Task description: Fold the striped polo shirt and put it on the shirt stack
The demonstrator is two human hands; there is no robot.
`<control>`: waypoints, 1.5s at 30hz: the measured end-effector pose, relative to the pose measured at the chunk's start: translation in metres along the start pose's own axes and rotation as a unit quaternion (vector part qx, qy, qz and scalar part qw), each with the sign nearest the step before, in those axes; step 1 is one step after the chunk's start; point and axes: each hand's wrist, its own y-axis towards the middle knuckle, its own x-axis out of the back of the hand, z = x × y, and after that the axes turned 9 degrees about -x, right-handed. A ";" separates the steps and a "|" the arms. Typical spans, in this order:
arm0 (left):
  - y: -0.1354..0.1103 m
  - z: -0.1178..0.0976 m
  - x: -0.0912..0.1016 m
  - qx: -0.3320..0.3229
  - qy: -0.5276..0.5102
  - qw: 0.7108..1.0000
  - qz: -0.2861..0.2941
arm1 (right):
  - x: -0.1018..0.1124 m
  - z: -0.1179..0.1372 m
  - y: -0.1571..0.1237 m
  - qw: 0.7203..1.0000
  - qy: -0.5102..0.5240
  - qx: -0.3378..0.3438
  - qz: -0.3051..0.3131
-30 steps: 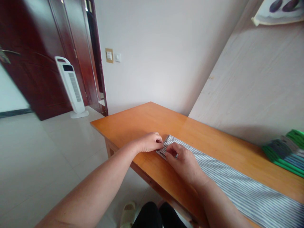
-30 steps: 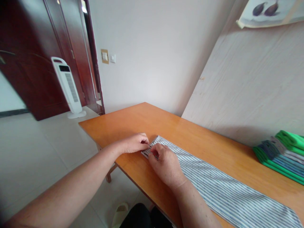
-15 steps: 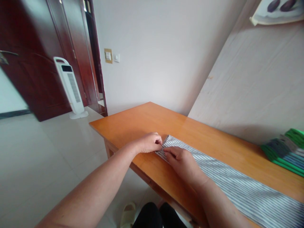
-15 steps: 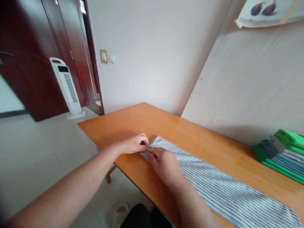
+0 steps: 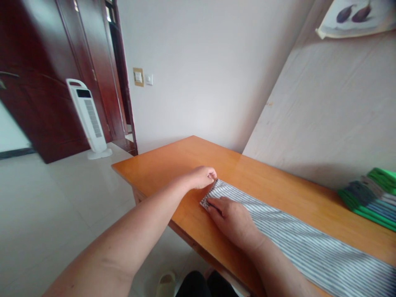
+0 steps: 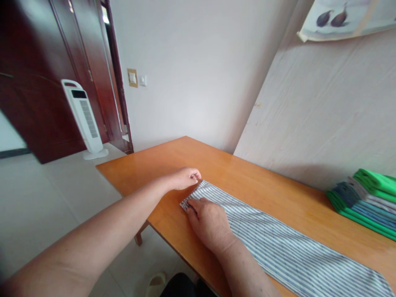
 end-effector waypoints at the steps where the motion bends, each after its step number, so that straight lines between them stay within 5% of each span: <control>1: 0.005 0.001 -0.001 -0.004 0.006 1.000 -0.001 | 0.000 0.000 0.000 1.000 -0.003 -0.001 0.003; 15: 0.033 0.004 -0.009 -0.096 0.055 0.994 0.014 | -0.002 0.001 -0.002 1.000 0.008 0.001 -0.006; 24: 0.031 0.011 -0.012 -0.060 0.059 0.996 -0.014 | -0.003 0.000 -0.002 1.000 0.017 0.007 -0.006; 33: 0.020 -0.005 -0.009 0.005 0.066 0.998 0.000 | -0.005 -0.001 -0.001 1.000 0.016 0.009 -0.012; 45: 0.010 -0.013 -0.008 0.007 0.073 0.997 -0.007 | -0.005 -0.002 -0.002 1.000 0.008 0.015 -0.015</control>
